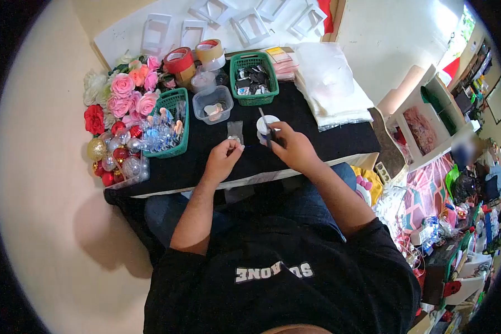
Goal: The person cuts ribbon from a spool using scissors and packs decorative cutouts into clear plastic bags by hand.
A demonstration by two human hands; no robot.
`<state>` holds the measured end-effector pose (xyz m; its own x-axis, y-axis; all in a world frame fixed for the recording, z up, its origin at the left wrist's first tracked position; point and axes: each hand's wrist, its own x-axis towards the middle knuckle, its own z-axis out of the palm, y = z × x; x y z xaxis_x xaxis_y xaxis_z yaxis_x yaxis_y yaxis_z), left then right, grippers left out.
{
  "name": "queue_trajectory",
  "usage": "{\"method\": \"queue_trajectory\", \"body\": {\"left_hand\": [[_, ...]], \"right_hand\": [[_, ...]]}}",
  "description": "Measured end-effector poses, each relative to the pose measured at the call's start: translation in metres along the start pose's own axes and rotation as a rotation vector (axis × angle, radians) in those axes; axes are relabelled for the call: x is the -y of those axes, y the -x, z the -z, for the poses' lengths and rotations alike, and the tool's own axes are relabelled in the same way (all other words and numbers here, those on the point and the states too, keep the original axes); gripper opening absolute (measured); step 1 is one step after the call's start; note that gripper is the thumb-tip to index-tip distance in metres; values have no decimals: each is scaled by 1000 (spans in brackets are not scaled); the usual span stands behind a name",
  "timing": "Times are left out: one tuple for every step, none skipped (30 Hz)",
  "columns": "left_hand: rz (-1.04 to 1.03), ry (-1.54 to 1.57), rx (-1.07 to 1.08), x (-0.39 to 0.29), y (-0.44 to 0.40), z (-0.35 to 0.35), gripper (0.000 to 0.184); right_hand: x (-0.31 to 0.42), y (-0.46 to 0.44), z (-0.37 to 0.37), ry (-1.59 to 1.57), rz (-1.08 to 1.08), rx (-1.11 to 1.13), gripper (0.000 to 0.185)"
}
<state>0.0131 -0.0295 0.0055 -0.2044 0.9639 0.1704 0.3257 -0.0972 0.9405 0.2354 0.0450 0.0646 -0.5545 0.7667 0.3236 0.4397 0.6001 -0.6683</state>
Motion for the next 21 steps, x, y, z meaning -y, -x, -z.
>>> {"method": "queue_trajectory", "body": {"left_hand": [[0,5,15,1,0,1,17],[7,3,15,2,1,1,17],[21,-7,15,-2,1,2,17],[32,-15,16,-3,0,3,17],[34,-15,14,1,0,4,17],[48,10,9,4,-1,5,18],[61,35,5,7,-1,6,18],[62,38,4,11,-2,7,18],[89,55,8,11,-4,7,18],[115,72,12,11,-4,7,18],[116,76,13,12,-4,7,18],[102,75,18,11,-4,7,18],[87,73,23,11,-4,7,18],[85,74,23,10,-5,7,18],[105,84,25,11,-7,7,18],[127,95,27,11,-7,7,18],[130,96,24,11,-6,7,18],[138,122,28,8,-6,7,18],[147,147,34,7,-5,8,17],[150,145,35,7,-5,8,17],[155,158,47,7,-6,9,17]], "right_hand": [[4,-5,-4,-4,0,4,40],[10,-9,-6,151,7,41,37],[15,-12,-8,308,16,76,35],[12,-15,-14,324,50,39,32],[14,-15,-14,324,50,42,32],[17,-16,-12,356,40,37,33],[19,-17,-10,390,28,31,33],[19,-19,-7,392,28,33,33],[19,-22,-3,428,-47,65,33],[18,-24,0,464,-123,97,34],[14,-24,1,468,-124,98,34],[9,-24,2,429,-117,62,36],[5,-24,1,389,-110,25,38],[3,-20,-1,312,-73,-55,43],[-4,-15,-9,313,-71,-56,43],[-13,-9,-19,31,-63,-75,45],[-19,-2,-26,-253,-56,-92,47],[13,6,-7,-389,-386,193,48],[7,14,-17,-681,-394,252,50],[2,23,-19,-753,-465,316,51],[5,28,-18,-824,-534,381,51]]}}
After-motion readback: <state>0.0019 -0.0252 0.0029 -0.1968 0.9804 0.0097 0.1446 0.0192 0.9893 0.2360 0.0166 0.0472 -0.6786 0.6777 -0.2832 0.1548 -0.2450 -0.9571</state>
